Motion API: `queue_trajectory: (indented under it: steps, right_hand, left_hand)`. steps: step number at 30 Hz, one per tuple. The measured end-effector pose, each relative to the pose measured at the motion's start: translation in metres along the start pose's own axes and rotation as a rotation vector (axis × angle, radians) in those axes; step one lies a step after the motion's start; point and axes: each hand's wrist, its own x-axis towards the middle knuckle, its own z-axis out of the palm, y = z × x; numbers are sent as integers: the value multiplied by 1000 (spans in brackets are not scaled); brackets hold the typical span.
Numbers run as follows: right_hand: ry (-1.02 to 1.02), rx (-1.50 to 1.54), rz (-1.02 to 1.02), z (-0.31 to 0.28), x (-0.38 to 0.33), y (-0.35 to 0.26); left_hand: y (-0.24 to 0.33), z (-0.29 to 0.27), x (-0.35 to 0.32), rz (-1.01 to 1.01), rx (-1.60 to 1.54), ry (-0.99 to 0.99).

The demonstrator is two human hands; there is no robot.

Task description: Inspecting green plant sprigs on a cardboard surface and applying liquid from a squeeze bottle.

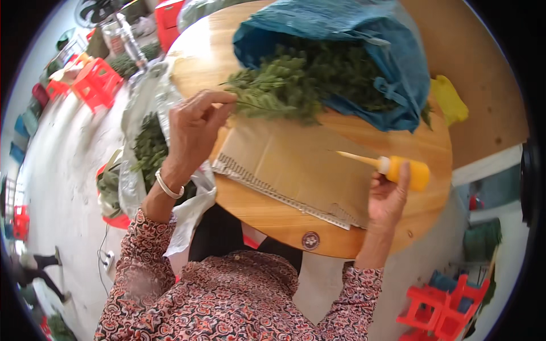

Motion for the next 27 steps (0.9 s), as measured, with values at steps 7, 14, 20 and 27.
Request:
queue_trajectory:
  steps: [7,14,20,27]
  right_hand:
    - [-29,-2,52,8,0,1]
    - [-21,-2,23,16,-5,1]
    - [-142,60,115,20,-7,7]
    - [-177,37,111,30,-24,24]
  left_hand:
    - [-19,2,-4,12,-11,-505]
    - [-28,10,-23,303,239,-461]
    - [-14,18,-56,419,317,-183]
    - [-5,29,-78,377,445,-350]
